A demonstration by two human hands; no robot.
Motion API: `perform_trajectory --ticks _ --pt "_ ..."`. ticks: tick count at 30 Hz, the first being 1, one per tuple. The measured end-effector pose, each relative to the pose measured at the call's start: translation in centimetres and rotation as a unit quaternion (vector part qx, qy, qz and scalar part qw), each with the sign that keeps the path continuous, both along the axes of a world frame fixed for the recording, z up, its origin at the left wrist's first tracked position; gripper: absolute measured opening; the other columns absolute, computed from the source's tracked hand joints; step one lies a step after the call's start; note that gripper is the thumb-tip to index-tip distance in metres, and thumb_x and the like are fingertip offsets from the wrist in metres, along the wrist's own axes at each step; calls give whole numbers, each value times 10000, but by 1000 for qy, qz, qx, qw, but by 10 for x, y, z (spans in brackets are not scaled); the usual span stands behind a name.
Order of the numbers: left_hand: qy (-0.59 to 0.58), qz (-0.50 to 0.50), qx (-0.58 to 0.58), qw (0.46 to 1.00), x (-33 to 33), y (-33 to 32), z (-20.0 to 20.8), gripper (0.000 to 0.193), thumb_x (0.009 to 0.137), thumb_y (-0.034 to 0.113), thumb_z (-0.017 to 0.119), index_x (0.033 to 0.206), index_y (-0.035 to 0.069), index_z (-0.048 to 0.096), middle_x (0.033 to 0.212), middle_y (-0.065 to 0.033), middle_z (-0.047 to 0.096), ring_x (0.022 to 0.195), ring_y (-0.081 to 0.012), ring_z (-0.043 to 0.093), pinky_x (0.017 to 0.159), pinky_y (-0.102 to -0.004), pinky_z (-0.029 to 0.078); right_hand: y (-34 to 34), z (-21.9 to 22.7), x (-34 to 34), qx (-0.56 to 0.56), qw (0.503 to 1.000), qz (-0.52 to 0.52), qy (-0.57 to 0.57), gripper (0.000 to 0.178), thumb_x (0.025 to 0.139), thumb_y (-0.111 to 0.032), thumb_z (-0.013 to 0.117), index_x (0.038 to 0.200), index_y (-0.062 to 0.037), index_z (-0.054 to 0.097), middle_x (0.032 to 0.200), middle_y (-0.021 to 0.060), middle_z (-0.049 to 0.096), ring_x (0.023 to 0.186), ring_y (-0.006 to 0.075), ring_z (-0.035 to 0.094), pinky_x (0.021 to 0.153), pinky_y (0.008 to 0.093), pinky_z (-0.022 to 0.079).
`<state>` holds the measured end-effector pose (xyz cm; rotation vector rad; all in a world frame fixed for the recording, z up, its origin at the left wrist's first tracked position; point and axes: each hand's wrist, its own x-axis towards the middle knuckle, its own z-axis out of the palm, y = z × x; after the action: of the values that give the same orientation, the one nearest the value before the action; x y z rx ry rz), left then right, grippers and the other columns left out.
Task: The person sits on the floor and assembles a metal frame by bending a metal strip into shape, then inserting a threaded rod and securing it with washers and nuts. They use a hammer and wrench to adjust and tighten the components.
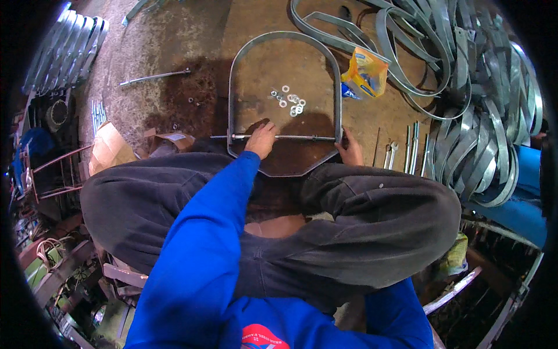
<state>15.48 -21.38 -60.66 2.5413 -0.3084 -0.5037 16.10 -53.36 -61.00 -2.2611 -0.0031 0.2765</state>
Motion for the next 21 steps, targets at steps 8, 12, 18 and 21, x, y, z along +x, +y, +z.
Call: perform_trajectory --ticks 8,12,18,21 --pt "-56 -3 -21 998 -3 -2 -6 266 805 27 586 1070 34 565 1079 -157 511 1063 -374 491 935 -450 404 1 0 2 -3 1000 -7 23 634 759 -69 718 1333 -144 457 963 212 644 860 350 634 752 418 491" --pt "-65 1 -10 998 -4 -3 -6 240 818 27 572 1058 28 562 1077 -164 502 1058 -379 487 927 -454 404 2 9 2 -10 998 -15 52 636 755 -79 727 1329 -141 460 989 211 642 874 347 635 753 413 490" --pt "-75 -2 -27 997 -7 -3 -3 225 828 23 558 1053 22 552 1073 -169 490 1057 -379 471 925 -457 398 3 7 1 1 1000 -15 21 649 757 -92 732 1338 -146 447 1022 210 641 895 339 639 761 401 494" --pt "-83 -2 -17 996 -9 -4 -3 216 837 30 548 1053 21 547 1060 -171 483 1053 -375 466 928 -455 394 2 11 1 -7 998 -13 56 652 757 -87 730 1339 -144 443 1025 209 642 898 339 639 764 401 497"
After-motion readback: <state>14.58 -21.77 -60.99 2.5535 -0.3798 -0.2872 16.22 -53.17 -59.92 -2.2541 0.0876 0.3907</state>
